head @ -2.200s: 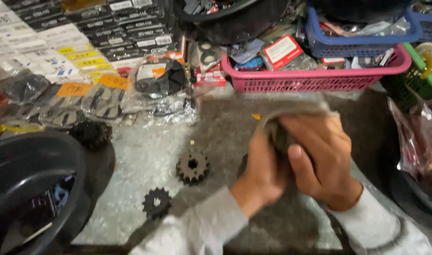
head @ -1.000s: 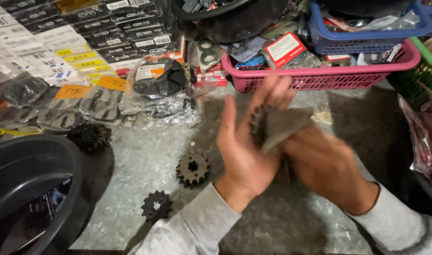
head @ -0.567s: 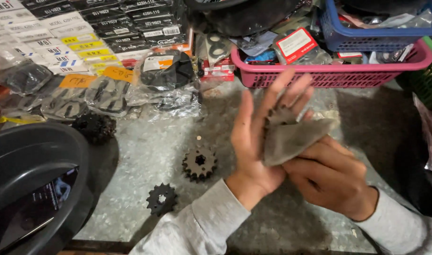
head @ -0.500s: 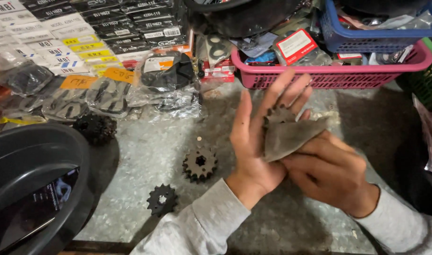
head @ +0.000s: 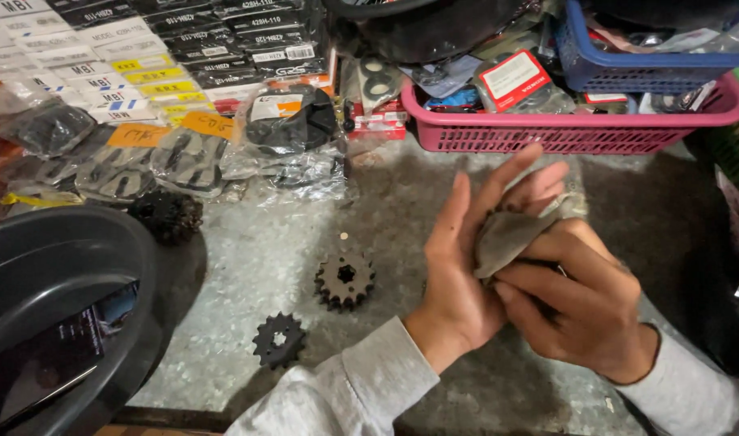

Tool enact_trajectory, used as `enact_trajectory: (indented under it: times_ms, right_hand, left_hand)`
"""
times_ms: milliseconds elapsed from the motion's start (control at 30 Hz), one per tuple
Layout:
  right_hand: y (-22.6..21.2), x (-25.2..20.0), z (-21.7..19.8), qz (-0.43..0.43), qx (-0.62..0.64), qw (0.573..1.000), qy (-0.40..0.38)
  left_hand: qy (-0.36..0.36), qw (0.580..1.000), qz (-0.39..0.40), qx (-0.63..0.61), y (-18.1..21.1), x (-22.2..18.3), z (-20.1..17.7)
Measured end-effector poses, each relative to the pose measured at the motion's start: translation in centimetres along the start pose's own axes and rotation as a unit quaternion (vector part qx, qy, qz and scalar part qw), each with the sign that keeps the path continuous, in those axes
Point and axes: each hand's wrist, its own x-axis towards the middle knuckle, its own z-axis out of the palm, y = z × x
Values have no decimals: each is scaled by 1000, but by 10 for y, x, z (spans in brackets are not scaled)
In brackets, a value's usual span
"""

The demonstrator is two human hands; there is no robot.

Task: Cleaning motorcycle sprockets with a cloth at a workbench.

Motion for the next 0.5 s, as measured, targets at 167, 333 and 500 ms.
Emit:
enact_trajectory:
  times_ms: [167,333,500]
  right_hand:
    - [12,-5,-1,-16,-23,999,-22]
    - [22,-5,-3,50,-99,994,16]
    - [20,-5,-2,50,-68,996,34]
  left_hand:
    - [-9,999,4,-34,1,4,-6]
    - [-80,993,14,-88,-11,2,-19]
    - [-64,997,7,-53,-14,0,-17]
